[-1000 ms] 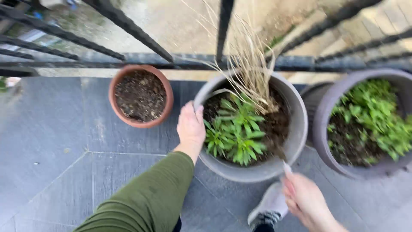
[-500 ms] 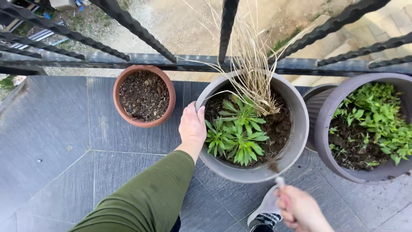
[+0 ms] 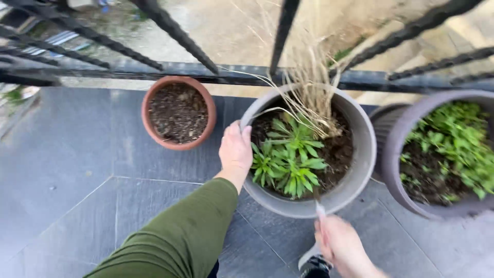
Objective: The person uses a small hand trowel to dig into a rectangular planter and transplant small green seedlings into a larger round pot. They then move to another pot containing a larger plant and dry grass, using the trowel to loosen the soil around the plant.
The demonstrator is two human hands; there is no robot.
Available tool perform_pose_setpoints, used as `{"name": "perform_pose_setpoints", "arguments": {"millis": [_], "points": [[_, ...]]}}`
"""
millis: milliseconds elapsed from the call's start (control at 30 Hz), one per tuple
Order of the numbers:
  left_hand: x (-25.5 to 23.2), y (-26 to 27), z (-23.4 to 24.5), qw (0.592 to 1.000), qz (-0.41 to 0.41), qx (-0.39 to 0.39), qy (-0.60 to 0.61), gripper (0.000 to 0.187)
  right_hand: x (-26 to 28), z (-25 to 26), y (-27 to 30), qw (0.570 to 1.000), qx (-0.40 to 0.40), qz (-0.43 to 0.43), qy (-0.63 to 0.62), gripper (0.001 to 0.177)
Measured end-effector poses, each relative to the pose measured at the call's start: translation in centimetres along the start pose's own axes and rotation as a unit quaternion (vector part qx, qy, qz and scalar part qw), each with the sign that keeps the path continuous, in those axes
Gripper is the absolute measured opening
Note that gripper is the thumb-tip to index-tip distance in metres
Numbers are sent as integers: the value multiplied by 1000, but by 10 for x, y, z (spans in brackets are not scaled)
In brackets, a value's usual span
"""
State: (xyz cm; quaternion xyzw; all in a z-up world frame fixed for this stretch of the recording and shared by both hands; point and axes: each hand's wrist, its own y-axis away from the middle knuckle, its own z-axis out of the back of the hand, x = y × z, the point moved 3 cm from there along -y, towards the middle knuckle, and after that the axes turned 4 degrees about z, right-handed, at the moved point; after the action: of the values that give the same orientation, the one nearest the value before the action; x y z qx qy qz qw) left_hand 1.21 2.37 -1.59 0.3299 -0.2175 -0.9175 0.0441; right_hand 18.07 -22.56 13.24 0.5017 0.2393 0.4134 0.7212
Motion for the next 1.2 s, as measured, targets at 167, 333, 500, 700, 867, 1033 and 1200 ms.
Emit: {"name": "perform_pose_setpoints", "arguments": {"millis": [167, 333, 500, 700, 867, 1033, 1200], "points": [[-3, -1, 3, 1000, 11, -1, 1, 48, 64, -27, -51, 986, 46, 48, -156, 27], [-2, 1, -2, 999, -9, -28, -19, 45, 9, 25, -18, 991, 6, 78, -108, 30], [-7, 6, 6, 1000, -21, -14, 1, 46, -11, 12, -32, 993, 63, 44, -95, 35], [-4, 10, 0, 1000, -2, -7, -16, 46, -13, 5, -36, 995, 42, 36, -83, 34], [-6, -2, 5, 1000, 6, -9, -12, 49, -40, 70, -74, 992, 70, 23, -98, 31], [1, -3, 6, 1000, 13, -16, -20, 49, 36, 23, -40, 992, 50, 38, -108, 21], [-2, 2, 1, 1000, 17, -4, -5, 46, 23, 17, -11, 996, 44, 66, -49, 25]]}}
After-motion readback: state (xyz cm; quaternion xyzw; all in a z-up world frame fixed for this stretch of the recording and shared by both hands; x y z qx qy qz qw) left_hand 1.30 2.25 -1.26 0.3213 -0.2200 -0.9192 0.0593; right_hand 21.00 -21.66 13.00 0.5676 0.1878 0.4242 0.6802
